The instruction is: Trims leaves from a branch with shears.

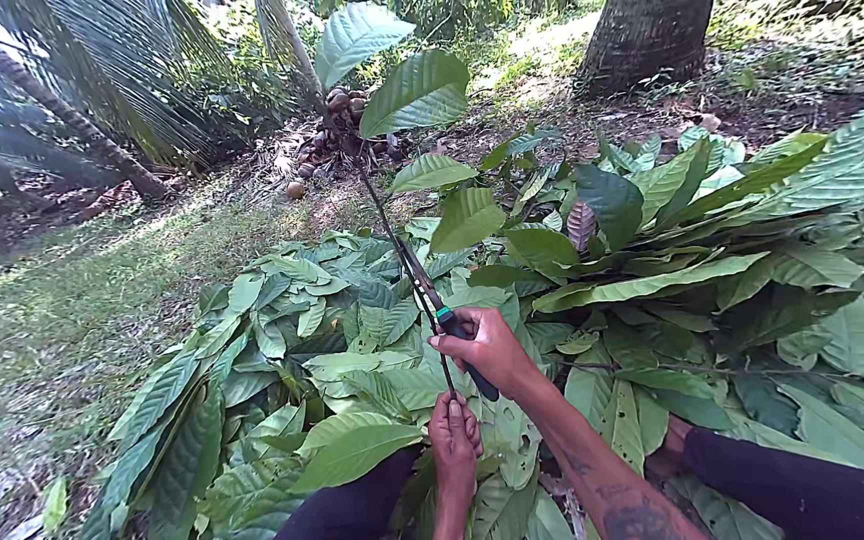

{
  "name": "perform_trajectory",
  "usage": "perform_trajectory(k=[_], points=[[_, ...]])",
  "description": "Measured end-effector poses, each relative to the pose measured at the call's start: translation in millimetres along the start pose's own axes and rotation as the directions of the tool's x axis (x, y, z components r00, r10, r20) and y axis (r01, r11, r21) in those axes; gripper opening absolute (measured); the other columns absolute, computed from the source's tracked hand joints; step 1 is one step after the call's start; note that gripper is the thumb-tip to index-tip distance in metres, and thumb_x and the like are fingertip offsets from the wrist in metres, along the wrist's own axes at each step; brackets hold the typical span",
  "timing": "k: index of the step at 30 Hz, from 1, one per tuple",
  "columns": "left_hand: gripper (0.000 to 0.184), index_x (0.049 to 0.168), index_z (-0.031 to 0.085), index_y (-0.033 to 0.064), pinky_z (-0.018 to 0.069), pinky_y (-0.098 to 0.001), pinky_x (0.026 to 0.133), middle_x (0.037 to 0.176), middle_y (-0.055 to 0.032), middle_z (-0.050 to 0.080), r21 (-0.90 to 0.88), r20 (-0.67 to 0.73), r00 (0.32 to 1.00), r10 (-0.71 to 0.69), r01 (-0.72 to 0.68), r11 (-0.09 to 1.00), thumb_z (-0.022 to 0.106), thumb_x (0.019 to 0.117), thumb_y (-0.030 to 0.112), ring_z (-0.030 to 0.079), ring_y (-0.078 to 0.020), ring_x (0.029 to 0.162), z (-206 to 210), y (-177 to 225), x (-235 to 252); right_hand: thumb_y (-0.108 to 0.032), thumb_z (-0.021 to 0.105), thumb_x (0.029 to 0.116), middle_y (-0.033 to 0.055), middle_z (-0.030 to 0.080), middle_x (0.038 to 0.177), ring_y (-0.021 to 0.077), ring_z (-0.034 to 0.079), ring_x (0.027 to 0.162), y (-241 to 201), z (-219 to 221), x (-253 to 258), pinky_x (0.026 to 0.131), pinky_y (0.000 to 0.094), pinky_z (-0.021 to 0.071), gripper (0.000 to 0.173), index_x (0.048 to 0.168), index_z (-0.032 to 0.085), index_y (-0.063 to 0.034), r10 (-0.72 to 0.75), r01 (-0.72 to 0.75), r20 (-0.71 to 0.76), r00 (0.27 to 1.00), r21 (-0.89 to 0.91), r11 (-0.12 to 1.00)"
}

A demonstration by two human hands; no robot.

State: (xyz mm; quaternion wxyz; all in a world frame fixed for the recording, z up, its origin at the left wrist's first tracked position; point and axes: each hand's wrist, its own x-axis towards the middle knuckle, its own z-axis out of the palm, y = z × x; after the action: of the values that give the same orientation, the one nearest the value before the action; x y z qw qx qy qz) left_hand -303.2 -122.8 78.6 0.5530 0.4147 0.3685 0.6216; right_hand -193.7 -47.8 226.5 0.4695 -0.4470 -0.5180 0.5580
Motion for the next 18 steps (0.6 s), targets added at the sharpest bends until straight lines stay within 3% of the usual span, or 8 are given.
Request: perform_trajectory(k=[6, 13, 18], points=[[0.019, 0.104, 0.053, 0.0107, 0.0351, -0.0122, 0.04, 0.058, 0.0107, 0.044, -0.023, 0.025, 1.0, -0.011, 0.012, 1.0, 0.036, 0.1084, 0.018, 0.039, 0.0038, 0.043, -2, -5, -6, -0.024, 0.072, 0.086, -0.0027, 0.06, 0.072, 0.0061, 0.057, 0.058, -19, -4, 10, 0.059, 0.0234, 0.0513, 0.029, 0.105, 0.066, -0.0042, -0.016, 0.017, 0.027, 1.0, -0.051, 0.999], [0.02, 0.104, 0.053, 0.0101, 0.0352, -0.012, 0.04, 0.058, 0.0105, 0.045, 0.005, 0.049, 0.999, -0.019, 0.019, 1.0, 0.035, 0.109, 0.02, 0.04, 0.0039, 0.043, -1, -5, -9, -0.027, 0.074, 0.0853, -0.0014, 0.061, 0.074, 0.0073, 0.058, 0.059, -29, -8, 17, 0.06, 0.0247, 0.0524, 0.029, 0.103, 0.065, -0.0059, -0.016, 0.016, 0.015, 1.0, -0.063, 0.998], [0.02, 0.104, 0.053, 0.0109, 0.0346, -0.012, 0.04, 0.058, 0.0108, 0.045, -0.009, 0.065, 0.998, -0.026, 0.027, 1.0, 0.036, 0.1089, 0.02, 0.039, 0.0039, 0.043, -2, -5, -11, -0.021, 0.074, 0.0864, -0.0012, 0.063, 0.068, 0.0069, 0.058, 0.052, -25, -5, 16, 0.053, 0.0237, 0.0524, 0.019, 0.096, 0.068, -0.0047, -0.072, 0.072, -0.074, 0.995, -0.004, 0.997]])
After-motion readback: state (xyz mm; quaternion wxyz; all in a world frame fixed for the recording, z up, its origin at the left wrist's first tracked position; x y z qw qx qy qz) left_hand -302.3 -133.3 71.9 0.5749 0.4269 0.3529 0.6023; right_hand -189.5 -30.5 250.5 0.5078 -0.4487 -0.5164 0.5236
